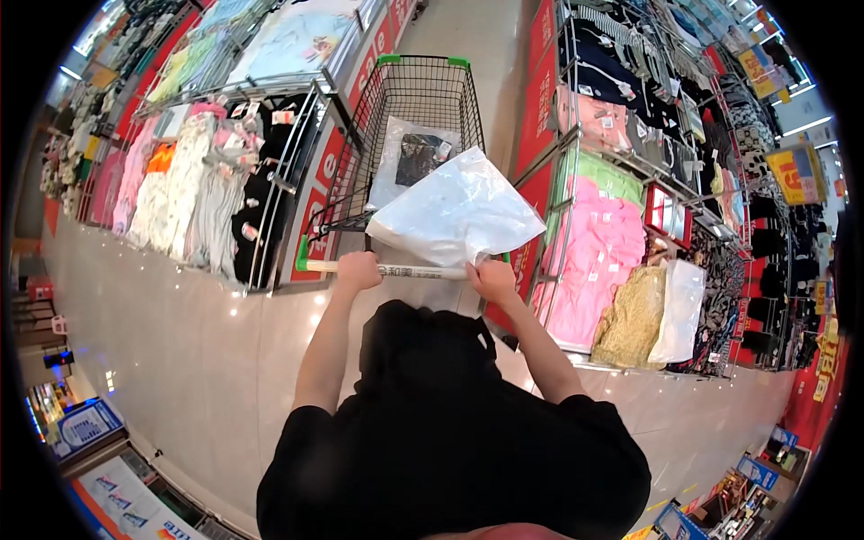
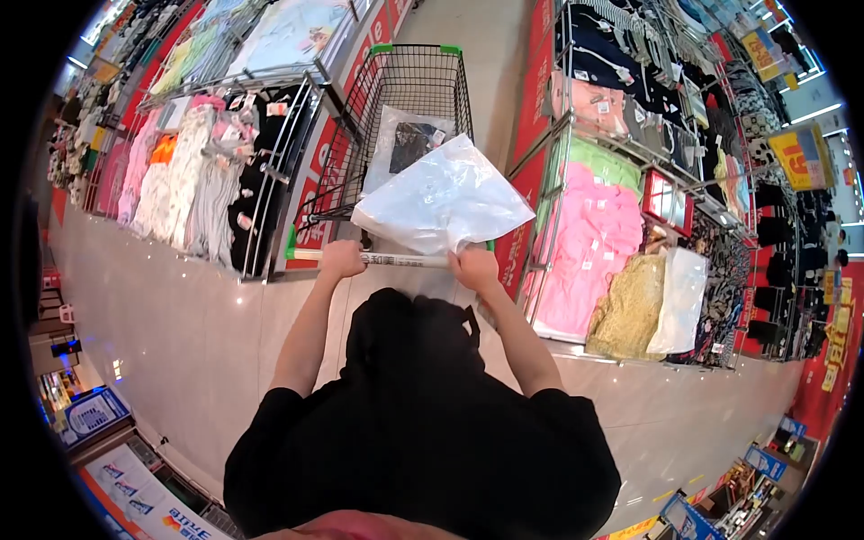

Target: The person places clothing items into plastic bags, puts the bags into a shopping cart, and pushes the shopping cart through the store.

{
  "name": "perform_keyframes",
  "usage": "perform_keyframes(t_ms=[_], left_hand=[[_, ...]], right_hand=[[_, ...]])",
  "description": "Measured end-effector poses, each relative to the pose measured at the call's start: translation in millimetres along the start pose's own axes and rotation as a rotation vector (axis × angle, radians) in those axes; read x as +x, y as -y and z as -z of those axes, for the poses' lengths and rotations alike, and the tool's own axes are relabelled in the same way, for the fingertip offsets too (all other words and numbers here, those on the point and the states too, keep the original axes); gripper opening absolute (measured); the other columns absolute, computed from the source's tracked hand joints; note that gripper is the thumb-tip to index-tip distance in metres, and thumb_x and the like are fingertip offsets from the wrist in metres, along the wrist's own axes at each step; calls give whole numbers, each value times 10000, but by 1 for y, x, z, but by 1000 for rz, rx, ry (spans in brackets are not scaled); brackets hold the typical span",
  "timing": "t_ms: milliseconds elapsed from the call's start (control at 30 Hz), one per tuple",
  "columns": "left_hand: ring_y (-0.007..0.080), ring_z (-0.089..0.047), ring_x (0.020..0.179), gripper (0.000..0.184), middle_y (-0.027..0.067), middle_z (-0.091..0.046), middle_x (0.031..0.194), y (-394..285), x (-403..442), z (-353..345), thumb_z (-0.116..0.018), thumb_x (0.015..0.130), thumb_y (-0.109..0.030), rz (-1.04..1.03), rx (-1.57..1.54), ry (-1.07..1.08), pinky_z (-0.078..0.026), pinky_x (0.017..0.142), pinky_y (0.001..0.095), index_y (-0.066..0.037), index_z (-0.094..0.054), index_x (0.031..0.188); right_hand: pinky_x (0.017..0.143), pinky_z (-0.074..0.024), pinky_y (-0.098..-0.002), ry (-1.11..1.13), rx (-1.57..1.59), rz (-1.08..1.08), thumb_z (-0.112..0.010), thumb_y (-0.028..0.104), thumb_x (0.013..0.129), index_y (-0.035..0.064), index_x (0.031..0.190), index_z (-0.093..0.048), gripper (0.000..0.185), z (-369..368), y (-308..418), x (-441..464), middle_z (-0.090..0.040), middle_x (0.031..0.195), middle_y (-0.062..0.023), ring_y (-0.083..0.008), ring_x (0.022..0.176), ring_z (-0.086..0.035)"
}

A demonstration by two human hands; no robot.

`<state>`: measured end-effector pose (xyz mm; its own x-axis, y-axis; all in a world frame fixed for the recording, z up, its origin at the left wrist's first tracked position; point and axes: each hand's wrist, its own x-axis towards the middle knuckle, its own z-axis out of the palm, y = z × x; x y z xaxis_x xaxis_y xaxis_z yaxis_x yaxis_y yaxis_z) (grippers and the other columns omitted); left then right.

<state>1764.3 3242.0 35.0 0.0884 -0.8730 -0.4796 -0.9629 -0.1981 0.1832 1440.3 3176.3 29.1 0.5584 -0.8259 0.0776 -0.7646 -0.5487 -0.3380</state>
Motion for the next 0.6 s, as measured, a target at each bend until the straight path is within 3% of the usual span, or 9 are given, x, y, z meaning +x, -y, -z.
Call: perform_keyframes(t_ms=[133, 367, 500, 600], left_hand=[[313, -689, 832, 228, 127, -707, 843, 2, 68, 46, -633, 677, -223, -36, -11, -6, -548, 752, 429, -132, -727, 863], [319, -692, 771, 196, 151, -704, 792, 15, 206, 116, -629, 665, -216, -107, -14, -93, -551, 696, 425, -75, -728, 757], [318, -697, 791, 203, 153, -708, 807, 20, 284, 160, -633, 673, -220, -151, -21, -96, -555, 713, 414, -74, -733, 774], [313, -700, 806, 209, 151, -712, 821, 21, 335, 194, -637, 686, -228, -161, -3, -57, -556, 729, 409, -75, -735, 789]], right_hand=[[516, -474, -474, -74, -24, -47, -574, 351, 883, 42, 592, -618, 427, -1, -23, 67, -581, 573, -186, -358, 527, -601], [557, -490, -489, 38, -114, -175, -532, 383, 900, 27, 633, -638, 458, 1, -70, 206, -617, 626, -194, -379, 571, -617], [589, -488, -500, 126, -48, -263, -507, 389, 913, 12, 649, -639, 479, 7, -98, 282, -617, 640, -214, -391, 608, -625], [602, -487, -498, 54, -38, -322, -505, 394, 912, 4, 638, -635, 494, 5, -111, 330, -618, 644, -218, -393, 620, -626]])
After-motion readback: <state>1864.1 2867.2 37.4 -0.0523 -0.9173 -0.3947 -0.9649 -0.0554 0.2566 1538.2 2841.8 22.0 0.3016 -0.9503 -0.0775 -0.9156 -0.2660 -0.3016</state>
